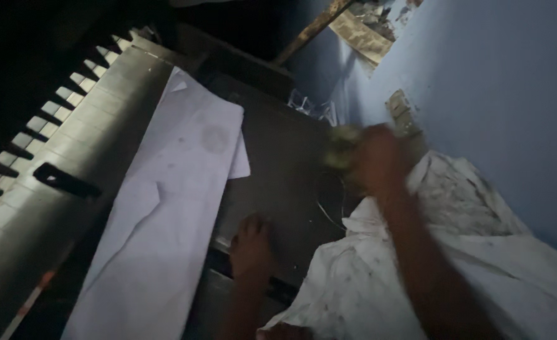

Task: The person cleans the metal surface of a shredding machine using a cloth. They wipe the flat area and the serrated edge, then place a white sheet on the surface and continue wiping around it.

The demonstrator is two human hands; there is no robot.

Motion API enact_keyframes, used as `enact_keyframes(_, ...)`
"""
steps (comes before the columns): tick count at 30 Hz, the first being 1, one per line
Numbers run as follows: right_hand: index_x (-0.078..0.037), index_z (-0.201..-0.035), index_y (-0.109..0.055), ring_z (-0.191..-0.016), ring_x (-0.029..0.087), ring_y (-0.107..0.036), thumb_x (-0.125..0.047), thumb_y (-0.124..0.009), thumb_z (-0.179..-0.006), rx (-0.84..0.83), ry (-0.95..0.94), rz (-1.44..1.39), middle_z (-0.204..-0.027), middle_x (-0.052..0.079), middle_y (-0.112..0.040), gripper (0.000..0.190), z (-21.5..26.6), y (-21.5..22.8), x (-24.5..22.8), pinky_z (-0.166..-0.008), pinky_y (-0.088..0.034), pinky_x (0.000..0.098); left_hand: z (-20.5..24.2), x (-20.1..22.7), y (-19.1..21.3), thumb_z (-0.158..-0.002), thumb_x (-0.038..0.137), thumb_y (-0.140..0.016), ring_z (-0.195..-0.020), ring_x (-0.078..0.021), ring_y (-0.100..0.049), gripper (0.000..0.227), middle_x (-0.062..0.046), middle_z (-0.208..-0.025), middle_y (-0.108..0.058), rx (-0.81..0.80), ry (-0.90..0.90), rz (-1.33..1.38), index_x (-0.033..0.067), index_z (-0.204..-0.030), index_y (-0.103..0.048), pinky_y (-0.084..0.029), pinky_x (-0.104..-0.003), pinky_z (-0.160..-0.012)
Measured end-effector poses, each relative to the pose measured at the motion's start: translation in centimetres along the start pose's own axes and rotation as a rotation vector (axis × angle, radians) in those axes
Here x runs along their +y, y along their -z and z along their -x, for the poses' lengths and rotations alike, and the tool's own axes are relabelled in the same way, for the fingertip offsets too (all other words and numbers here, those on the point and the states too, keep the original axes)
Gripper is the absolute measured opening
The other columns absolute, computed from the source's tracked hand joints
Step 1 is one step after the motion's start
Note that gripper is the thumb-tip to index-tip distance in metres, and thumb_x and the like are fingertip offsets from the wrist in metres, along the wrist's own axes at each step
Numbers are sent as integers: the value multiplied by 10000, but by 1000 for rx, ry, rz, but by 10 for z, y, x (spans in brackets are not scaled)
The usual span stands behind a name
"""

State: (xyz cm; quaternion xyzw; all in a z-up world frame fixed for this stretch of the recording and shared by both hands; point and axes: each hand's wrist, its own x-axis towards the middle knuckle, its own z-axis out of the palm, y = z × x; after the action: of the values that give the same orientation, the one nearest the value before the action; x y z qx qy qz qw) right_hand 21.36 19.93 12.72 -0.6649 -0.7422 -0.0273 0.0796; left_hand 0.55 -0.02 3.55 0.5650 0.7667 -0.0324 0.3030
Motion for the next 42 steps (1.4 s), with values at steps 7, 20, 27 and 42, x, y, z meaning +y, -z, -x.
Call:
enact_keyframes(7, -27, -1283, -609, -1065, 373, -658, -178, -684, -907, -296, 52, -310, -1344, 267, -527, 412, 111, -20, -86, -892, -559, 448, -13, -19, -25, -891, 138, -586, -1460, -328, -337, 496, -102, -1571, -382, 264, -183, 9, 174, -1384, -548, -401, -518, -1104)
enact_keyframes(20, -21, -1277, -609, -1169, 398, -545, -75, -686, -864, -576, 374, -220, -1381, 248, -500, 424, 189, -70, -67, -971, -489, 503, -17, -28, -26, -906, 87, -589, -1503, -299, -286, 596, -82, -1630, -295, 150, -190, -83, 214, -1475, -465, -356, -490, -1150)
enact_keyframes(27, -12, -1292, -610, -1164, 365, -567, -98, -636, -951, -517, 199, -51, -1340, 228, -541, 353, 145, -110, -26, -994, -493, 508, -11, -26, -18, -898, 113, -651, -1505, -310, -274, 650, -88, -1638, -279, 142, -181, -51, 185, -1504, -427, -343, -505, -1163)
enact_keyframes(42, 25, -1146, -695, -1128, 481, -577, -174, -729, -794, -79, 226, 11, -1166, 298, -638, 405, -13, -224, 128, -946, -451, 603, -11, -27, -18, -845, 73, -722, -1514, -316, -267, 732, -102, -1628, -281, 122, -187, -25, 180, -1502, -418, -337, -495, -1177)
